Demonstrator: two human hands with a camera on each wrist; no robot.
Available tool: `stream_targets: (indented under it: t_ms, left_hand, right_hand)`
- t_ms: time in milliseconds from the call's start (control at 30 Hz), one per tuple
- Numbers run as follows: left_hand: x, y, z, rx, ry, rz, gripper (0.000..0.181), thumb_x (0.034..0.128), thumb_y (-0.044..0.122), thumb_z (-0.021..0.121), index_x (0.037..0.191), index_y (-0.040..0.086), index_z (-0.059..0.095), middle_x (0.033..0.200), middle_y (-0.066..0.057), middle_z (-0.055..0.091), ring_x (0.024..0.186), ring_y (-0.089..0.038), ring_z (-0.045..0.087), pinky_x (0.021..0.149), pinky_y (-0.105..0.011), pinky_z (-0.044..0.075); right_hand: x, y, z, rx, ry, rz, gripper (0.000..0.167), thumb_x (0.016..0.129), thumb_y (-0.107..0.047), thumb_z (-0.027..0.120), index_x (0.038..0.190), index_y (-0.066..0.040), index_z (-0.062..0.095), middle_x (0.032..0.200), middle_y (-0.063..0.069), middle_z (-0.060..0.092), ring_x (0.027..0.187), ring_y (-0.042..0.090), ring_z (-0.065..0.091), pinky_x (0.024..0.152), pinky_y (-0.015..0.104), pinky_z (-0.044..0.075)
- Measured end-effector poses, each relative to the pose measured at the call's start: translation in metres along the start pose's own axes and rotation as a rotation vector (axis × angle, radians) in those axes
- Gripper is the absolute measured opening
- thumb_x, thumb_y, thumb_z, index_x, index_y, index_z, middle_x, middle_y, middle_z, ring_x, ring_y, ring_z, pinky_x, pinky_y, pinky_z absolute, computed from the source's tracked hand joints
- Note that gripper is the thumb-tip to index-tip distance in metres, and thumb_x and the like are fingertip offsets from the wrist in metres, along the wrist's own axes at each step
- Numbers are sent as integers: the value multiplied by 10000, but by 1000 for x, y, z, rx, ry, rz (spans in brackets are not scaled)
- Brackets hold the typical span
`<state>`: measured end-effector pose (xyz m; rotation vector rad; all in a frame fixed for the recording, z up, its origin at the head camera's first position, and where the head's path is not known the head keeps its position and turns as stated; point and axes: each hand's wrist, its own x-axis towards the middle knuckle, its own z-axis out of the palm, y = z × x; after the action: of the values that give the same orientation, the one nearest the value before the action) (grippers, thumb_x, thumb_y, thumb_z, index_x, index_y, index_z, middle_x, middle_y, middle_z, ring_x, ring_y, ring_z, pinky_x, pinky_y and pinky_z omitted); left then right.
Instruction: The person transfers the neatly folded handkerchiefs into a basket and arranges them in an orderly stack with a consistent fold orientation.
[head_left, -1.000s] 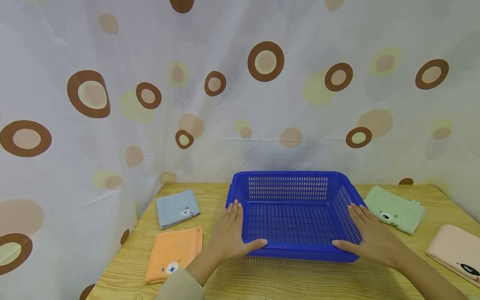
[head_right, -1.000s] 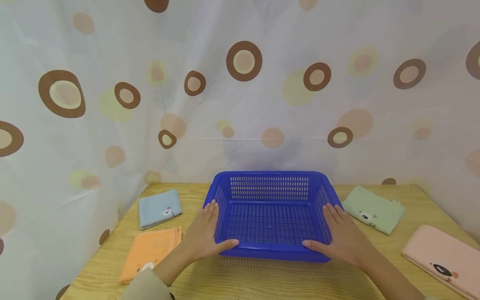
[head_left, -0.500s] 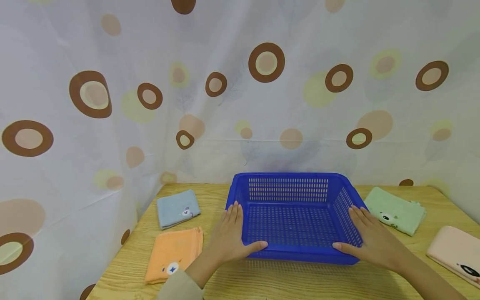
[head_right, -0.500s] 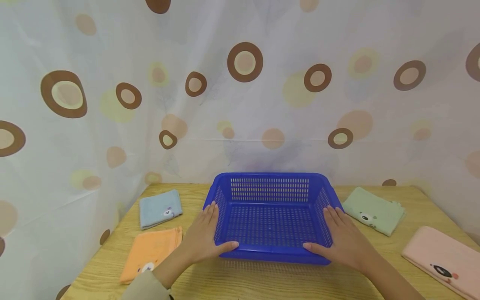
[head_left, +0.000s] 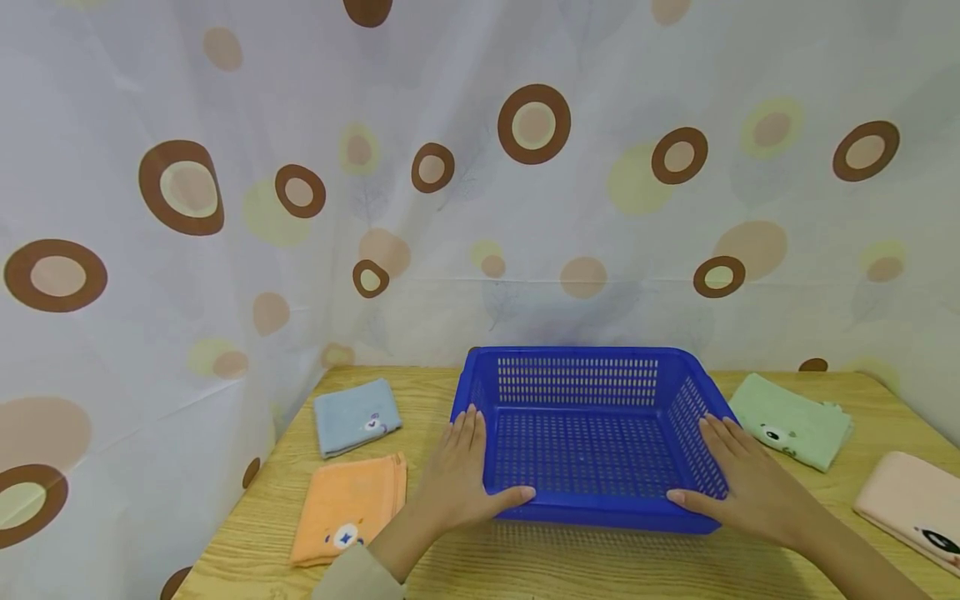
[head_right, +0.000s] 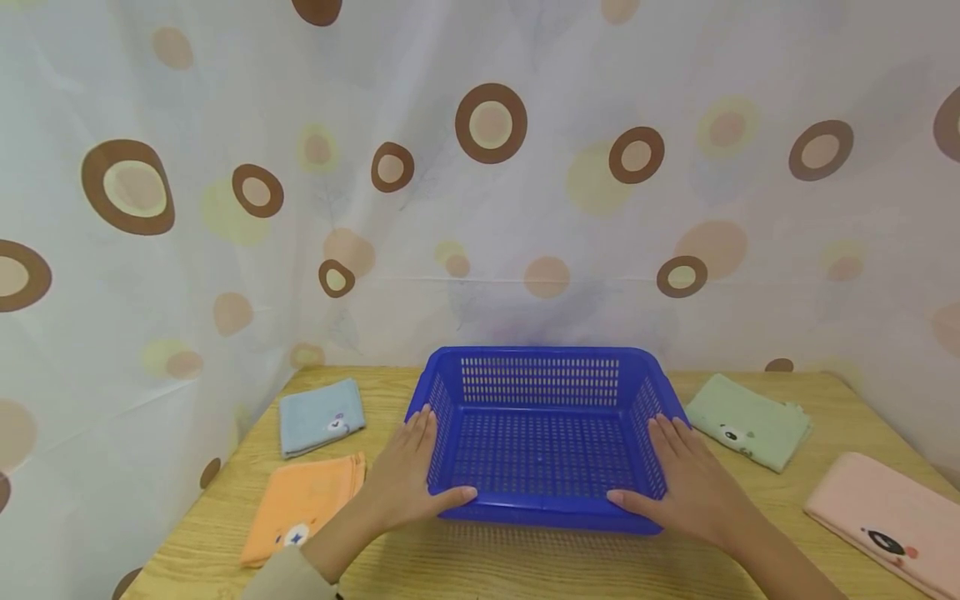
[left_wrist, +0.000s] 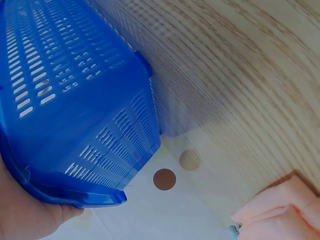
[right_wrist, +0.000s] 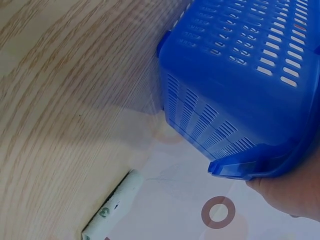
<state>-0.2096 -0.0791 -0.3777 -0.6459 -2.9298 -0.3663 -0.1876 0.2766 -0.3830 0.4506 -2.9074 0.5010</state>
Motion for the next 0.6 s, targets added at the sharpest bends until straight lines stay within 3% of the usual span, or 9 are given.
stream_targets:
  t_ms: [267, 500, 600]
  left_hand:
    - [-3, 0, 0, -3, 2, 8, 1152, 744, 847, 304, 1467, -34, 138, 1538, -225, 123, 1436, -317, 123, 1175, -434, 154]
    - [-5, 0, 0, 8, 8, 13, 1149, 744, 849, 292, 1467, -32, 145, 1537, -224, 129, 1434, -319, 131, 1174, -433, 160]
    - [-5, 0, 0, 4, 11, 15, 1143, 747, 844, 299, 1467, -31, 144, 1539, -218, 121, 1435, -318, 127, 1175, -433, 154]
  right_hand:
    - [-3, -1, 1, -6, -2, 0, 997, 814, -536, 602, 1416, 140, 186, 1467, 363, 165, 1351, 528, 127, 1106, 623, 45]
    - [-3, -1, 1, -6, -3, 6, 1011, 805, -549, 605, 1418, 137, 185, 1474, 352, 168, 1358, 522, 115, 1070, 657, 109]
    - [-4, -1, 1, -4, -2, 2, 1012, 808, -552, 600, 1417, 140, 182, 1472, 355, 166, 1360, 522, 105, 1092, 641, 61]
